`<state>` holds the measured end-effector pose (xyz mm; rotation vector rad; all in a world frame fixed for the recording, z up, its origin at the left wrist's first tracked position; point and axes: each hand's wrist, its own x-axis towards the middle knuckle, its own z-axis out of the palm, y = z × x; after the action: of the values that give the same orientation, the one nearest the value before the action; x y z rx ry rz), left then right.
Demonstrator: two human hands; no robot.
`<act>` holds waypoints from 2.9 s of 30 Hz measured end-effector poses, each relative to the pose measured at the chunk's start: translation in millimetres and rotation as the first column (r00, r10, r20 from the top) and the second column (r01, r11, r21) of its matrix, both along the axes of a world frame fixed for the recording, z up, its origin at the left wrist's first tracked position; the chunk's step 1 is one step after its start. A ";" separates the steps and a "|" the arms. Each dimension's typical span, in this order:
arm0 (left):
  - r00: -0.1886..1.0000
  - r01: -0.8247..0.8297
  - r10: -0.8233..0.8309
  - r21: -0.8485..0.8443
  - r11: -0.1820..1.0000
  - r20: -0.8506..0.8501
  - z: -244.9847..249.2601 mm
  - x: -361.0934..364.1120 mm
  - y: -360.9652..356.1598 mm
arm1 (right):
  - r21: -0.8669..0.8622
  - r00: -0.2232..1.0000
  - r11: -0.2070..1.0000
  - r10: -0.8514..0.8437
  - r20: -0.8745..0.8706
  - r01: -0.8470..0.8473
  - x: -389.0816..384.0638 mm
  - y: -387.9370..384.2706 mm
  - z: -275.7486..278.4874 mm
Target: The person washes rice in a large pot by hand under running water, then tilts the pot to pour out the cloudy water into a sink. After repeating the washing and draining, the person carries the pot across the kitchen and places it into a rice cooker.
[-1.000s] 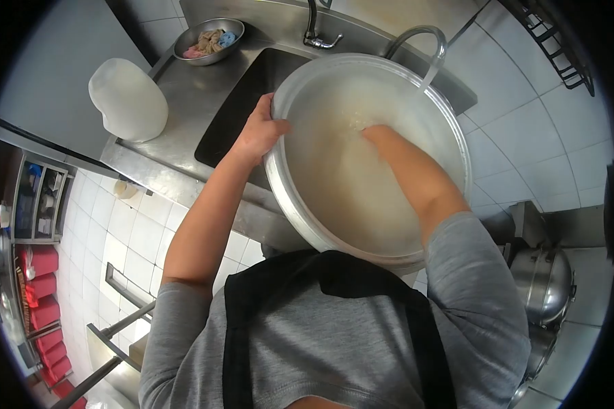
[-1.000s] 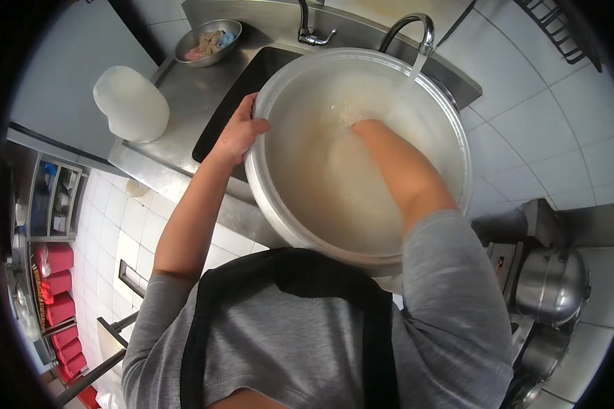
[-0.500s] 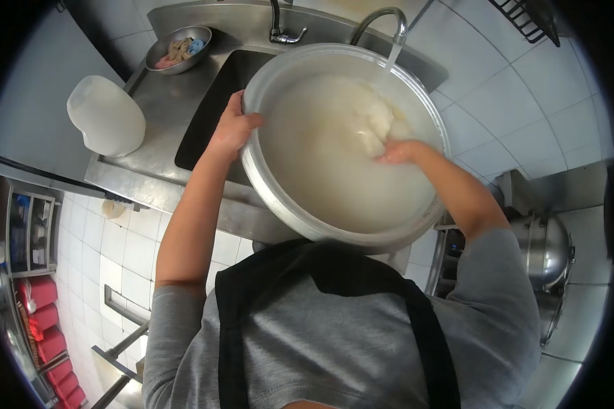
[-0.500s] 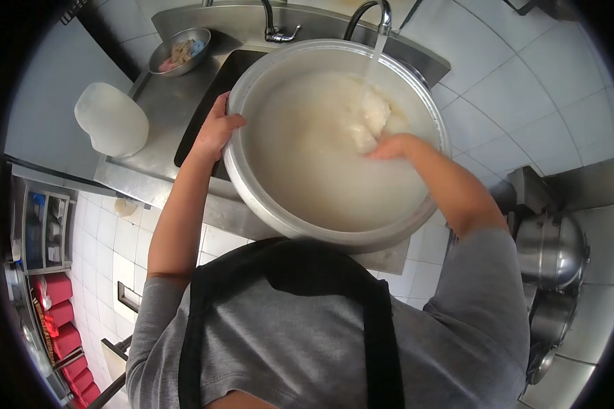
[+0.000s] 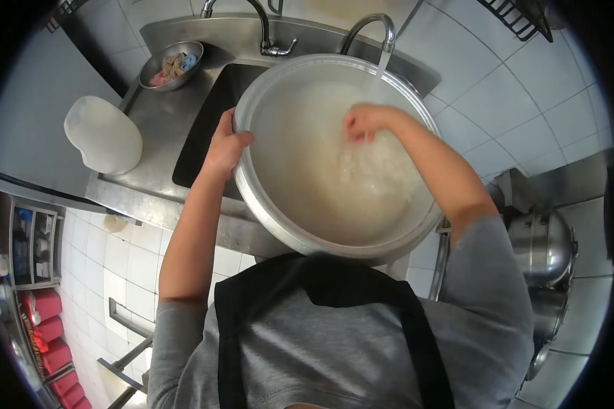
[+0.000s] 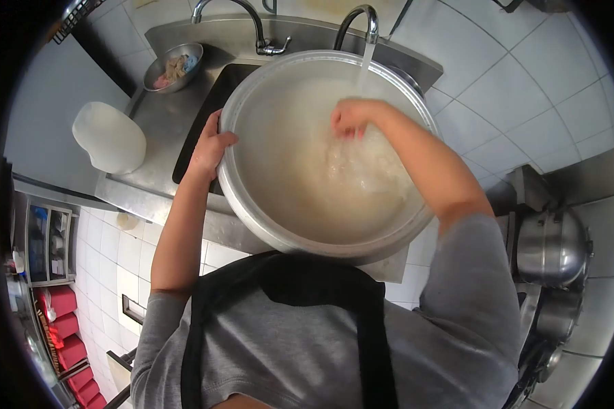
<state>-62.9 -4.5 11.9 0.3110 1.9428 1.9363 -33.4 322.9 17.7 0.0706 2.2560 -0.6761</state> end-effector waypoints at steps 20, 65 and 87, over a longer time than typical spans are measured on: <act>0.973 -0.213 0.173 0.314 0.925 0.150 -13.9 9.3 2.5 | -0.588 0.116 0.237 -0.965 -0.236 0.773 156.1 126.2 -6.6; 0.870 -0.475 0.403 -0.267 0.838 -0.283 165.4 -0.6 -306.7 | -0.824 0.502 0.241 -0.863 0.061 0.514 -56.3 -165.3 -107.0; 0.833 -0.530 0.424 -0.289 0.797 -0.356 177.9 10.5 -274.4 | -0.788 0.470 0.168 -0.866 0.168 0.592 -37.4 -165.9 -79.8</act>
<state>-52.4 -278.9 189.8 -0.0440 2.7471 1.7996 -70.8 157.0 -62.1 0.7679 1.8494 -2.3585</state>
